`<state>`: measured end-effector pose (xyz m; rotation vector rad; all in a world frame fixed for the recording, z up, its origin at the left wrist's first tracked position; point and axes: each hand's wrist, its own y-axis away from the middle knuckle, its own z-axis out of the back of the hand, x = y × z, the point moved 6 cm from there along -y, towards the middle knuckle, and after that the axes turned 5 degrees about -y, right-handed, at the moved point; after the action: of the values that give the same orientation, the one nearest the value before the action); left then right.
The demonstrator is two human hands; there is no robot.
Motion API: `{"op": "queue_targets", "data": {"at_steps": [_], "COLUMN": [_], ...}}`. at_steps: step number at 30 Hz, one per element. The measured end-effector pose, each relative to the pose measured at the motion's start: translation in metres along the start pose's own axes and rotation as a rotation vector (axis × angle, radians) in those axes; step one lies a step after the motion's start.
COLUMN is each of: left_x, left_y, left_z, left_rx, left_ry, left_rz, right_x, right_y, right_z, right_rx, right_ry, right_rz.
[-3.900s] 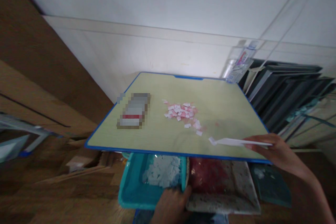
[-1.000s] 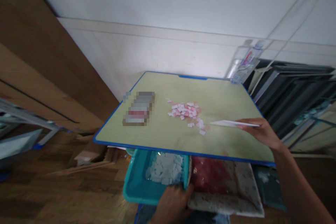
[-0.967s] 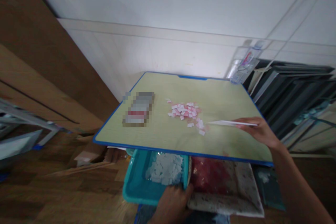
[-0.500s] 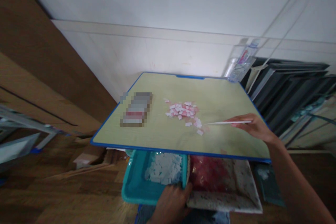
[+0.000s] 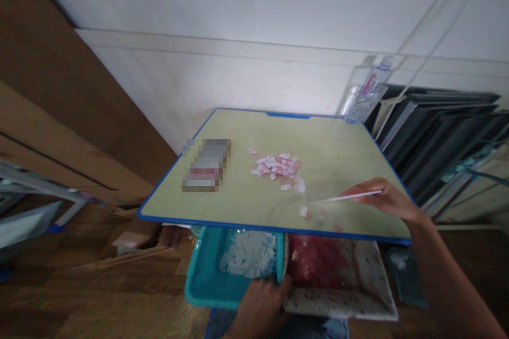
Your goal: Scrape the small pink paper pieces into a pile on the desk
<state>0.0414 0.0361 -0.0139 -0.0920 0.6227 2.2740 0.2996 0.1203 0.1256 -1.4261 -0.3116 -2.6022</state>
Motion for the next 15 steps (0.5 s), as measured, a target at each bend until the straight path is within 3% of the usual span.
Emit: {"op": "queue_targets", "data": {"at_steps": [9, 11, 15], "left_x": [0.001, 0.001, 0.0], "left_y": [-0.002, -0.002, -0.002], "left_z": [-0.004, -0.004, -0.004], "left_rx": [-0.042, -0.055, -0.038], "left_ry": [-0.013, -0.02, -0.013], "left_rz": [-0.015, -0.025, -0.024], "right_x": [0.007, 0.001, -0.022], "right_y": [0.042, 0.046, 0.053], "right_z": [-0.011, -0.006, 0.013], "right_rx": [0.125, 0.042, -0.304], "right_ry": [-0.025, -0.02, 0.029], "right_rz": [0.042, 0.0, -0.123]}}
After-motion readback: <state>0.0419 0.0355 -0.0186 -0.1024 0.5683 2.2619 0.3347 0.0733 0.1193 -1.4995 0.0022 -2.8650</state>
